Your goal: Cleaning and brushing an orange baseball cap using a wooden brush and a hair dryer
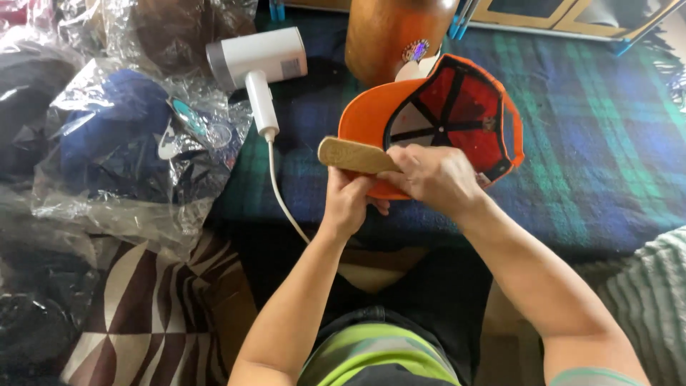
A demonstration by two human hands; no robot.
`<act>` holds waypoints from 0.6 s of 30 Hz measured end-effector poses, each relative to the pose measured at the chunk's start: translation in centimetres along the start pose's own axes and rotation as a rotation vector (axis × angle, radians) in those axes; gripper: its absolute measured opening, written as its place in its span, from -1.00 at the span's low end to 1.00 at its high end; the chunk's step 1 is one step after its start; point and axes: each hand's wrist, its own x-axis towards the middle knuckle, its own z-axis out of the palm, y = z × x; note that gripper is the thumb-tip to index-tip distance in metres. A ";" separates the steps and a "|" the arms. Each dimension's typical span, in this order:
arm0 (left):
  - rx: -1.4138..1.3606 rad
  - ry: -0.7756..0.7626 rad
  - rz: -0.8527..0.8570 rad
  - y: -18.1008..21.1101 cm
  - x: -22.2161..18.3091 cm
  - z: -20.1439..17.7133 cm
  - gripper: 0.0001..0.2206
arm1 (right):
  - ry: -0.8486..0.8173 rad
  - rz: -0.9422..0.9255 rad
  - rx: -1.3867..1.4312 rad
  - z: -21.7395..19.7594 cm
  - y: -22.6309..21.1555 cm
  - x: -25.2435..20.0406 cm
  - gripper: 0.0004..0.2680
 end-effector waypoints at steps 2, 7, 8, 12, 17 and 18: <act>-0.025 0.004 0.021 2.6 -0.9 2.1 -0.29 | -0.007 0.078 -0.093 1.6 3.2 0.1 -0.78; -0.045 -0.007 0.064 4.2 -1.8 3.9 -0.29 | 0.102 0.382 -0.301 2.1 5.9 -1.0 -0.66; -0.048 -0.016 0.061 4.0 -1.5 3.5 -0.27 | 0.084 0.084 -0.223 1.0 4.5 0.0 -0.76; -0.008 -0.011 0.075 3.4 -1.3 2.7 -0.25 | 0.020 0.067 -0.259 2.1 2.8 -0.4 -0.80; -0.034 0.004 0.073 4.0 -1.6 3.4 -0.25 | 0.070 0.260 -0.137 1.3 4.1 0.1 -0.73; -0.024 0.001 0.066 4.1 -1.6 3.1 -0.23 | 0.030 0.178 0.010 0.2 2.7 1.0 -0.76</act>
